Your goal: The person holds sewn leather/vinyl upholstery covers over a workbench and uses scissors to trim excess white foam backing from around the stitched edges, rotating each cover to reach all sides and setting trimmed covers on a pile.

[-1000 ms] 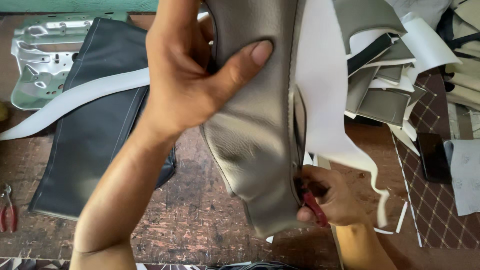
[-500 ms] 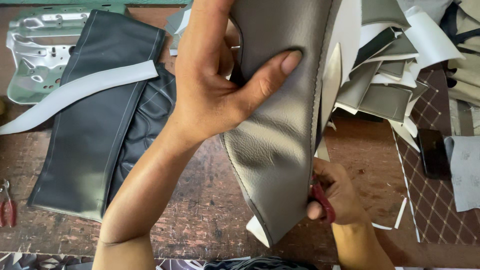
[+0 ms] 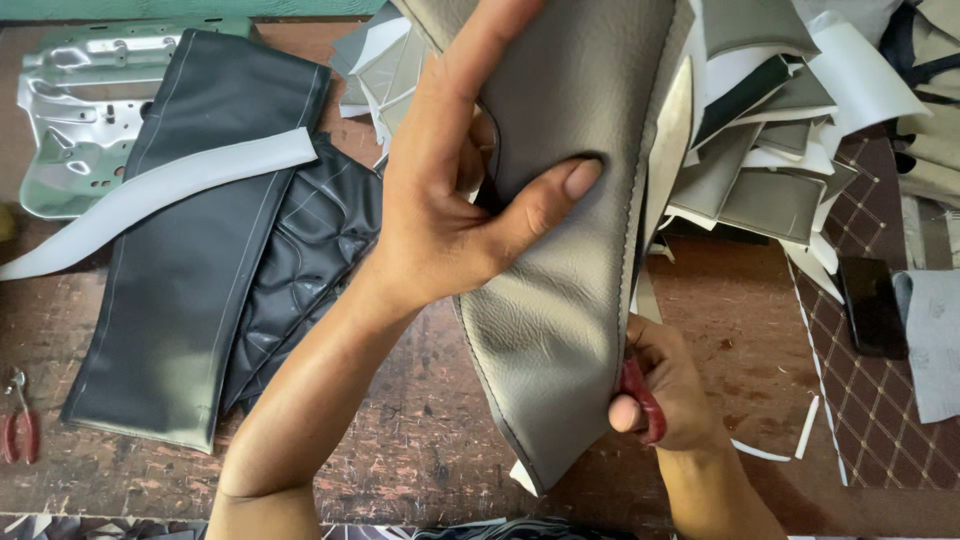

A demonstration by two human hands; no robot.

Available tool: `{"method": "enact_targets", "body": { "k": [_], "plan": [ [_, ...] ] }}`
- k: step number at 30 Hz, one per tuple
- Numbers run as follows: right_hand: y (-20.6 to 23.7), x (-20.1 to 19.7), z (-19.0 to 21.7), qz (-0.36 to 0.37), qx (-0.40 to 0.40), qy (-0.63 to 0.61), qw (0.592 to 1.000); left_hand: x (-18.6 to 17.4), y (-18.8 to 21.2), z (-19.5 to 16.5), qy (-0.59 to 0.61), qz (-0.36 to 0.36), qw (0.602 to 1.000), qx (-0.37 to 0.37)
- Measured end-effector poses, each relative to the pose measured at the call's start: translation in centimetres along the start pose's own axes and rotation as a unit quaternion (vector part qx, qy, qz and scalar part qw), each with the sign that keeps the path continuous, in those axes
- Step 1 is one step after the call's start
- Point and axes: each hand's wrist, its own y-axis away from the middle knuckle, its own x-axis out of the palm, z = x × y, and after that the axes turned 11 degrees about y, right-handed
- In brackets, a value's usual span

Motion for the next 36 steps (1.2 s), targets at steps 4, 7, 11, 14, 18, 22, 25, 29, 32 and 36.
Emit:
{"method": "enact_targets", "body": {
  "k": [4,7,11,14,18,22,25,29,32,36],
  "plan": [
    [-0.1,-0.3,-0.2,-0.006,-0.039,0.014,0.999,0.3,0.2,0.1,-0.087,0.013,0.996,0.007],
    [0.0,-0.2,0.0,-0.030,-0.042,0.030,0.998,0.6,0.5,0.6,-0.080,0.015,0.997,-0.001],
    [-0.2,0.0,0.0,-0.037,-0.030,0.040,0.998,0.9,0.5,1.0,-0.047,0.010,0.999,-0.018],
    [-0.6,0.1,0.1,-0.017,-0.044,0.036,0.998,1.2,0.5,1.1,-0.052,0.005,0.997,-0.051],
    [-1.2,0.1,0.8,-0.087,-0.117,0.182,0.972,1.7,0.9,1.5,-0.044,0.009,0.997,-0.069],
    [-1.3,0.7,1.5,-0.072,-0.099,0.120,0.985,1.9,1.2,2.6,0.011,0.027,0.999,-0.036],
    [-1.1,0.9,1.4,-0.079,-0.054,0.084,0.992,1.8,1.4,3.5,0.034,0.039,0.999,-0.008],
    [-0.7,0.4,0.8,-0.068,-0.020,0.010,0.997,1.7,1.6,3.8,0.099,0.046,0.994,-0.002],
    [-0.7,0.1,0.5,-0.053,-0.030,0.040,0.997,1.1,1.1,3.4,0.100,0.028,0.994,-0.023],
    [-0.9,0.6,0.5,-0.061,-0.025,0.020,0.998,0.2,0.5,2.5,0.093,0.034,0.994,-0.034]
  ]
}}
